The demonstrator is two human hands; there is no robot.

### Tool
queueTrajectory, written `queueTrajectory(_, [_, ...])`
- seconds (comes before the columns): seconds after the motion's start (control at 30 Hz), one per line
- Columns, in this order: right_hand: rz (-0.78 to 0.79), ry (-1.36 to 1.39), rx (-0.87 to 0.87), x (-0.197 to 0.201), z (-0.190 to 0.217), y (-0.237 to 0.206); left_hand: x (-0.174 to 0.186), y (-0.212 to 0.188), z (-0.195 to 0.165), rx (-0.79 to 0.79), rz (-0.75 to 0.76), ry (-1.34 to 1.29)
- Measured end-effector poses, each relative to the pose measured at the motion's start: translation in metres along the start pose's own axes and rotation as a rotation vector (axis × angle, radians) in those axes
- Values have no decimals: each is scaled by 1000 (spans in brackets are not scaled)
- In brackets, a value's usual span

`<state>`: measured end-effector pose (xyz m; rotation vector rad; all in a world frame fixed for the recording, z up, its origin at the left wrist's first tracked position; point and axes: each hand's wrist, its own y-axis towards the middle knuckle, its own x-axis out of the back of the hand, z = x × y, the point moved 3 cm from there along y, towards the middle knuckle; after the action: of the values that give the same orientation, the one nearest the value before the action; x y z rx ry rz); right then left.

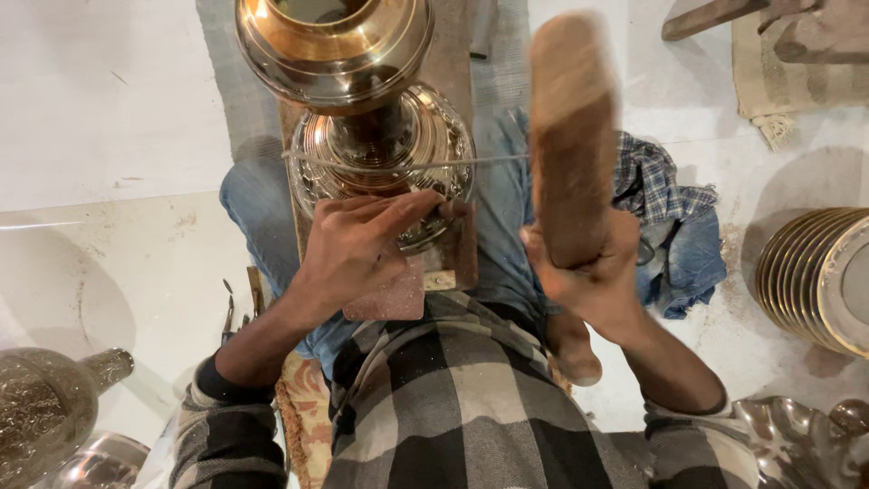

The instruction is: The person sits on the floor with a brass vessel held against a work support and decorates its surface by hand. They hold a chisel against the brass with one hand and strike it repeatedly with a wooden mallet held in the other hand, repositioning the chisel between strikes to work across the vessel's decorated band.

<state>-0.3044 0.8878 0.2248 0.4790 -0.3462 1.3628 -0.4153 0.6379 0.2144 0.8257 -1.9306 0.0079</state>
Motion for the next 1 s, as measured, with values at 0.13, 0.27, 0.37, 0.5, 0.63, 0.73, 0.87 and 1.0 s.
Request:
queueTrajectory(0.13, [22,1,-4,0,-3,-1,-4,-2,6,65,91,22])
queueTrajectory(0.27, [21,-228,27,-2,-8,-6,-8,-6,12,181,260,55])
queueTrajectory(0.37, [-49,43,46,-4,-13,-11,1,-1,4,-21,14,-8])
queueTrajectory(0.5, [-34,-126,-31,-2,-18,-20,2,5,1,53,77,-13])
queueTrajectory(0.63, [-61,-85,-94,3,-21,-24,6,11,-3,44,77,-32])
queueTrajectory(0.73, [-73,25,-88,5,-23,-24,8,12,-3,36,67,-12])
queueTrajectory(0.87, [9,-191,-168,4,-29,-28,4,8,0,69,130,-20])
queueTrajectory(1.0, [-65,86,-170,6,-31,-38,-2,5,4,-13,48,2])
